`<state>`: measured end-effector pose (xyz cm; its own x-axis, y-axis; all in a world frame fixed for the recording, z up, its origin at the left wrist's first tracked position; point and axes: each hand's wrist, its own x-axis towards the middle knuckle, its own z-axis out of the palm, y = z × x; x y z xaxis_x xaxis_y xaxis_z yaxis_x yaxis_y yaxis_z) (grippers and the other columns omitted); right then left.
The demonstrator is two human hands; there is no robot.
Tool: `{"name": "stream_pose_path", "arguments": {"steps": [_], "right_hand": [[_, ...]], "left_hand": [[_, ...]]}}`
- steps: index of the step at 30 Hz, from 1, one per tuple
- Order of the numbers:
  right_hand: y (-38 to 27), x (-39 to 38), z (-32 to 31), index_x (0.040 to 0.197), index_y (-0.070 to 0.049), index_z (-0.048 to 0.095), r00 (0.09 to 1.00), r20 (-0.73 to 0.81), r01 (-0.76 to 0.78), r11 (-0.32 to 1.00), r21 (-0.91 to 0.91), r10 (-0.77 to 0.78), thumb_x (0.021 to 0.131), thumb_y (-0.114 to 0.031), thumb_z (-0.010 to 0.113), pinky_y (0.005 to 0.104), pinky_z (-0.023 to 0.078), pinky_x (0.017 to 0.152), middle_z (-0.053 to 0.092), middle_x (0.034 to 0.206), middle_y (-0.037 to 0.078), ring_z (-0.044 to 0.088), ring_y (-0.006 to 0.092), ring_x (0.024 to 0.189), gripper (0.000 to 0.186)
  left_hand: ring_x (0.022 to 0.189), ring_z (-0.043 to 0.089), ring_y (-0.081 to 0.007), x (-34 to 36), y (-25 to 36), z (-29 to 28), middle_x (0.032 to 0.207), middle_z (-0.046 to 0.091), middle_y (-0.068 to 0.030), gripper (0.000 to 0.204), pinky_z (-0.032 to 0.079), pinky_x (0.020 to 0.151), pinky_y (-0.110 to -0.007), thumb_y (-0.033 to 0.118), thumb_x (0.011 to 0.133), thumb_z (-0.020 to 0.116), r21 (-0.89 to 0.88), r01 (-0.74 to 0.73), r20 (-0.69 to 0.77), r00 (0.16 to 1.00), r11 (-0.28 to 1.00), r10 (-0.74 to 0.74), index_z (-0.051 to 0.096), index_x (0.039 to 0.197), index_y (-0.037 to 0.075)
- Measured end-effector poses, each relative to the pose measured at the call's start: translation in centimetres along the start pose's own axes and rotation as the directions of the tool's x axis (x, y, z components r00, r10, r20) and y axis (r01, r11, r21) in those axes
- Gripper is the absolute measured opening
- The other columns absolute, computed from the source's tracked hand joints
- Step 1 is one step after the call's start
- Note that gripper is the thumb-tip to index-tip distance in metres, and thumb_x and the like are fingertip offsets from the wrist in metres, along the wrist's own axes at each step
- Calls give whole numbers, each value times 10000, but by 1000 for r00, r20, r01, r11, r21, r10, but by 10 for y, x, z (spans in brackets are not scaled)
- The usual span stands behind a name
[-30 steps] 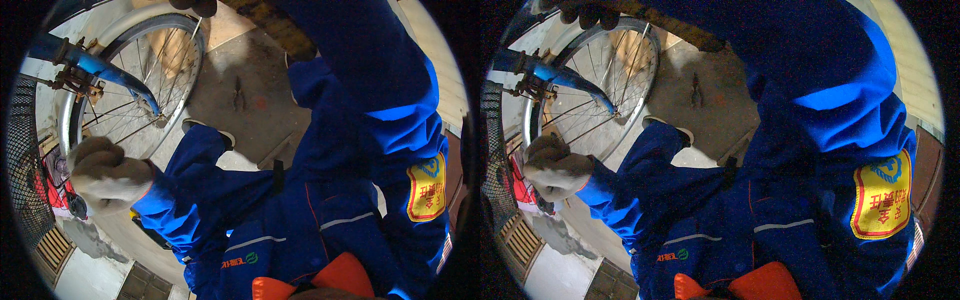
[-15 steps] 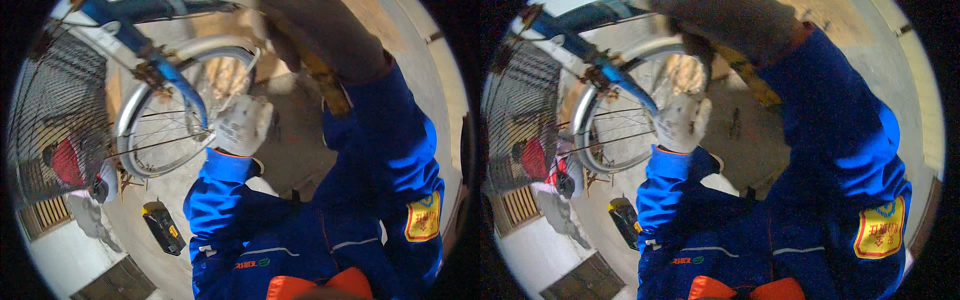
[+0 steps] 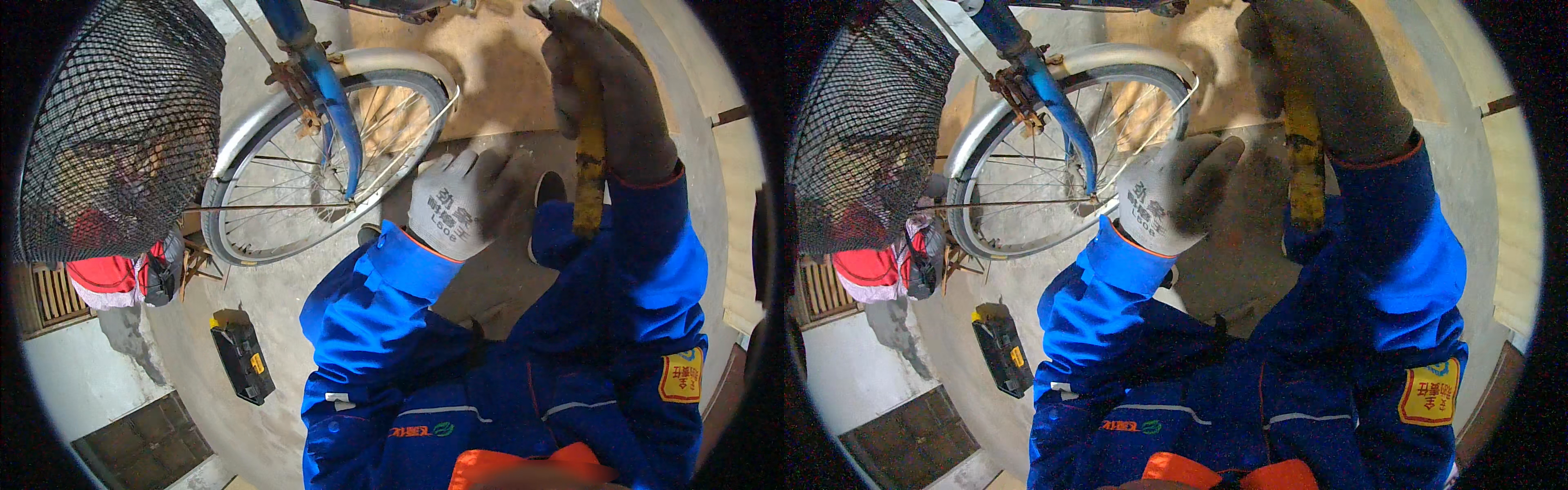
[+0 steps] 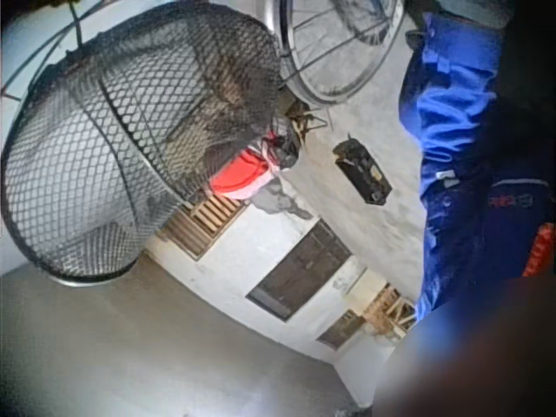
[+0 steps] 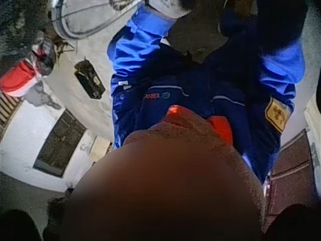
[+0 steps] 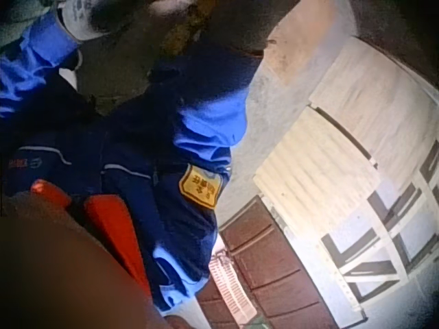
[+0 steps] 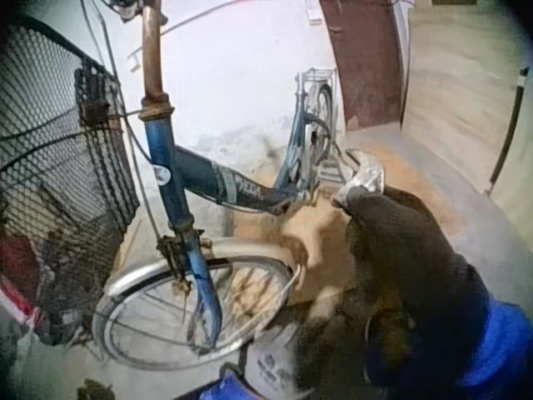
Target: The person uses pliers and a screwdriver to adjust the front brake assembly of a blue bicycle. They remove and reattach brake cables, tighten components, and test the brake lever while working in a workshop.
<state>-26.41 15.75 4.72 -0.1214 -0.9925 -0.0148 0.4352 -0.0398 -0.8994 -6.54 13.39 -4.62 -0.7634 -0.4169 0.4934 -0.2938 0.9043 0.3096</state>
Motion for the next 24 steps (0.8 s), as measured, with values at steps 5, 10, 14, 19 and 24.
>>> {"name": "stream_pose_path", "arguments": {"steps": [5, 10, 14, 19, 24], "right_hand": [[21, 15, -1, 1089, -51, 616, 869, -374, 202, 922, -331, -324, 1019, -271, 548, 280, 472, 514, 612, 748, 46, 557, 143, 561, 241], [15, 7, -26, 923, -26, 590, 984, -135, 112, 993, -32, -115, 989, -344, 581, 322, 471, 445, 589, 652, 80, 538, 188, 459, 325], [10, 9, -24, 903, -18, 618, 992, -78, 98, 994, 52, -94, 999, -323, 568, 317, 485, 450, 589, 630, 96, 558, 183, 463, 324], [12, 2, -42, 934, 14, 625, 911, -136, 301, 853, -426, -389, 999, -259, 572, 319, 502, 475, 606, 699, 117, 583, 193, 512, 286], [31, -51, -34, 971, 25, 616, 925, -249, 180, 908, -378, -287, 988, -243, 576, 346, 518, 526, 627, 747, 144, 610, 230, 570, 272]], "left_hand": [[785, 676, -354, -14, -5, 9, 989, 688, -118, 348, 549, 678, -425, 164, 832, 651, 45, 38, 64, 997, 998, -41, 665, 1175, 113], [978, 655, -311, -62, -52, 64, 1110, 619, -131, 376, 543, 759, -476, 359, 903, 604, 324, 297, 424, 803, 898, -418, 641, 1195, 126], [1140, 624, -353, -118, -88, 127, 1278, 601, -159, 490, 524, 924, -503, 391, 916, 592, 509, 338, 662, 434, 792, -611, 570, 1346, 157], [1270, 569, -354, -199, -106, 187, 1390, 560, -131, 570, 483, 1029, -497, 357, 910, 634, 531, 443, 789, 53, 723, -612, 482, 1445, 232], [1324, 522, -337, -246, -125, 214, 1437, 518, -148, 675, 476, 1048, -429, 351, 864, 663, 507, 532, 714, 181, 678, -677, 443, 1473, 160]]}}
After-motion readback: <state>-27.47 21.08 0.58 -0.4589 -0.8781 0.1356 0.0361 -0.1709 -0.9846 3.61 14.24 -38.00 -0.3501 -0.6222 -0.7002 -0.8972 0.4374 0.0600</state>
